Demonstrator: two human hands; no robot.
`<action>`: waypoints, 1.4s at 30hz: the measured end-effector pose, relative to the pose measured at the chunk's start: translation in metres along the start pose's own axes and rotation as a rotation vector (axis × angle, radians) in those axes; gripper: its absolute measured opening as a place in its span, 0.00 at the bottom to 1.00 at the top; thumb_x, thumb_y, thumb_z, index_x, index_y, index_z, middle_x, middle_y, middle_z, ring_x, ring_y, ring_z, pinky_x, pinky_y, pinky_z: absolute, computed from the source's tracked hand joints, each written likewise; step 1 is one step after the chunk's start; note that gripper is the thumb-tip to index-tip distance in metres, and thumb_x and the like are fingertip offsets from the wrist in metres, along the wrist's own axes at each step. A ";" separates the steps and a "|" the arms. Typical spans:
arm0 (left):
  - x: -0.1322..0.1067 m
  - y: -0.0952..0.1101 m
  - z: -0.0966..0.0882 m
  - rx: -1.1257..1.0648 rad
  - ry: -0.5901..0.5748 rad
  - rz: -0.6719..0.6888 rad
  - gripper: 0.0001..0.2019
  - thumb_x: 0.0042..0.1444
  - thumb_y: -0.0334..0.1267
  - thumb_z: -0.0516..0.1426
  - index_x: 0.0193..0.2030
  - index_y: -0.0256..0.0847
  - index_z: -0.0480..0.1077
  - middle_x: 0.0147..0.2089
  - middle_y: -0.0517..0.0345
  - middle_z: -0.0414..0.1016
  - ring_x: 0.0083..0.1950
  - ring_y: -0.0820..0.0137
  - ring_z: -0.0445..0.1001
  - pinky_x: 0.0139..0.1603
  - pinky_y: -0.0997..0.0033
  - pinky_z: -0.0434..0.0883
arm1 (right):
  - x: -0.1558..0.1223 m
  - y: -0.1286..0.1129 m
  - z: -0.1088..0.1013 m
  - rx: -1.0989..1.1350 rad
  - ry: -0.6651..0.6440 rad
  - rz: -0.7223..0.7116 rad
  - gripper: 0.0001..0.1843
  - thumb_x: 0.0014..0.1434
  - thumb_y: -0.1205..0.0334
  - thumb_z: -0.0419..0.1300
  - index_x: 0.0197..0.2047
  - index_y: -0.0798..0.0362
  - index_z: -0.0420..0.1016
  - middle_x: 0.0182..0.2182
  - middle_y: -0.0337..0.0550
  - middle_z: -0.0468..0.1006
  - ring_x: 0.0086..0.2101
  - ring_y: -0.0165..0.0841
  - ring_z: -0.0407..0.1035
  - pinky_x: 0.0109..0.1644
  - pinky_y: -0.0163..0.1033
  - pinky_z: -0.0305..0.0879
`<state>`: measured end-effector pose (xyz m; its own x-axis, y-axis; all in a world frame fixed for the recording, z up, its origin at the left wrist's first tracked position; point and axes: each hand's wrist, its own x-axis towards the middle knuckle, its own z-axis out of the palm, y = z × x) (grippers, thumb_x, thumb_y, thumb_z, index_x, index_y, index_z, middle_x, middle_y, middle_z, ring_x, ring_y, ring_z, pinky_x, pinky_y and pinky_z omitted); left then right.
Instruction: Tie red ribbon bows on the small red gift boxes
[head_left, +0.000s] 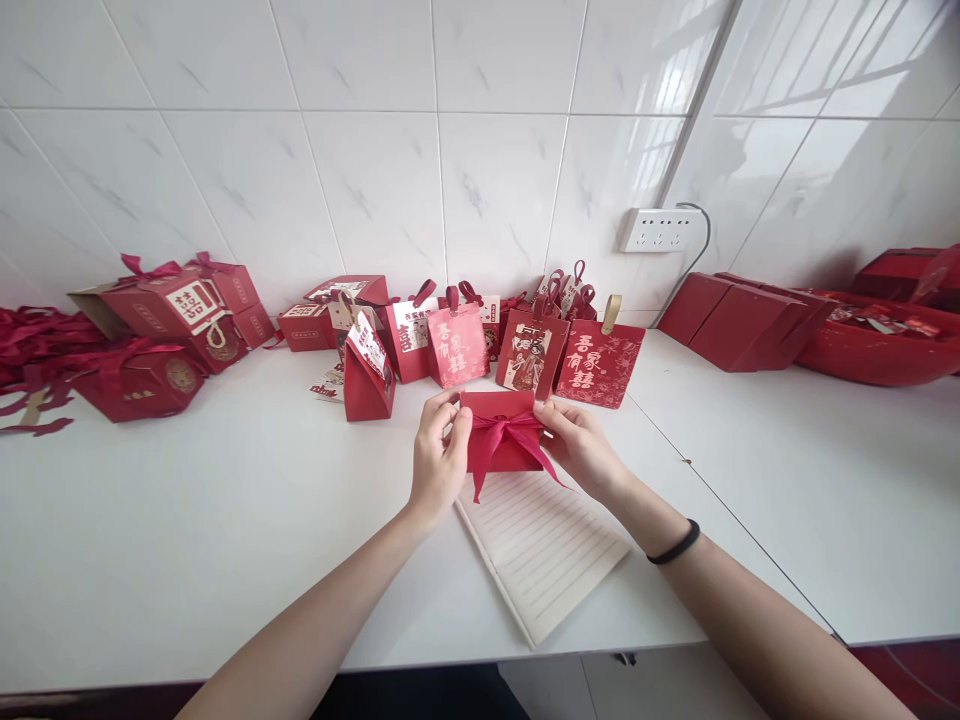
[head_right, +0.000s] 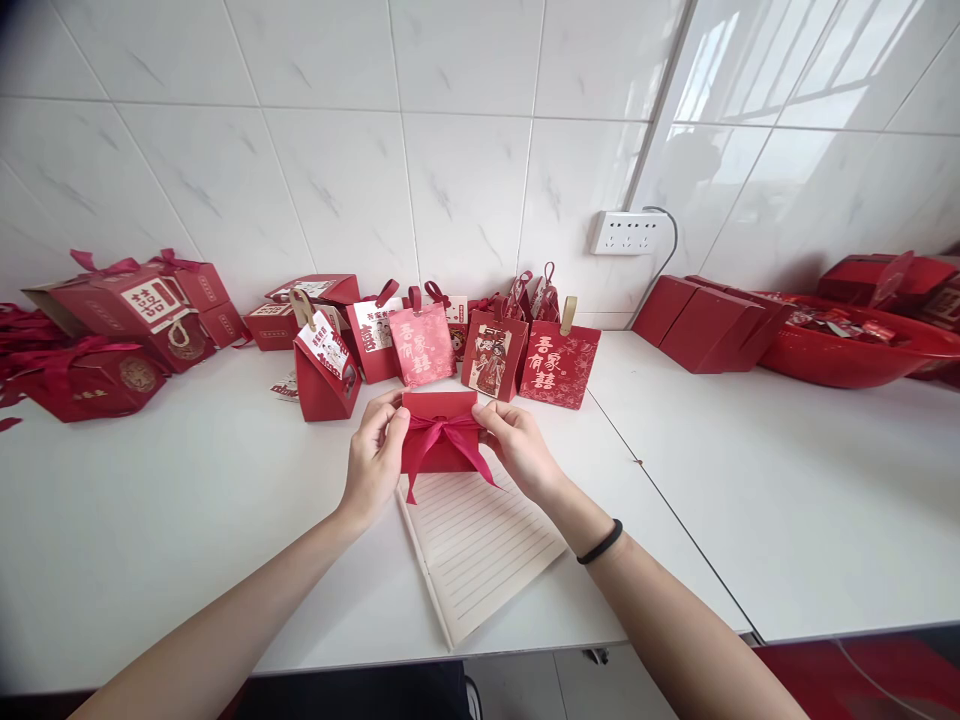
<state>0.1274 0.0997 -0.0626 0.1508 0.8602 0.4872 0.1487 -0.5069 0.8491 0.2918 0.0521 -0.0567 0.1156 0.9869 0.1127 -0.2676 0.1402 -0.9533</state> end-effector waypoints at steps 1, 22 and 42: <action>0.000 0.000 0.000 -0.004 0.004 -0.011 0.13 0.61 0.41 0.49 0.26 0.41 0.62 0.52 0.55 0.68 0.53 0.69 0.69 0.45 0.73 0.70 | 0.001 0.001 0.000 0.023 0.002 0.003 0.21 0.48 0.47 0.67 0.24 0.54 0.64 0.24 0.36 0.65 0.27 0.28 0.60 0.36 0.35 0.61; 0.003 -0.007 -0.001 -0.021 -0.005 0.077 0.05 0.59 0.39 0.50 0.33 0.42 0.60 0.44 0.55 0.67 0.48 0.68 0.68 0.50 0.67 0.66 | -0.024 0.014 0.020 -1.458 -0.212 -1.140 0.15 0.68 0.72 0.43 0.54 0.59 0.65 0.42 0.50 0.74 0.47 0.35 0.66 0.57 0.50 0.48; 0.009 0.002 -0.008 0.110 -0.286 0.166 0.02 0.53 0.36 0.58 0.32 0.43 0.72 0.52 0.53 0.64 0.57 0.64 0.67 0.57 0.65 0.67 | -0.032 0.020 0.027 -1.303 -0.146 -1.202 0.16 0.68 0.72 0.45 0.38 0.58 0.73 0.28 0.41 0.69 0.31 0.30 0.60 0.40 0.41 0.52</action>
<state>0.1216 0.1072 -0.0549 0.4472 0.7233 0.5262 0.2015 -0.6546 0.7286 0.2574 0.0251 -0.0717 -0.4392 0.4070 0.8009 0.7596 0.6443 0.0892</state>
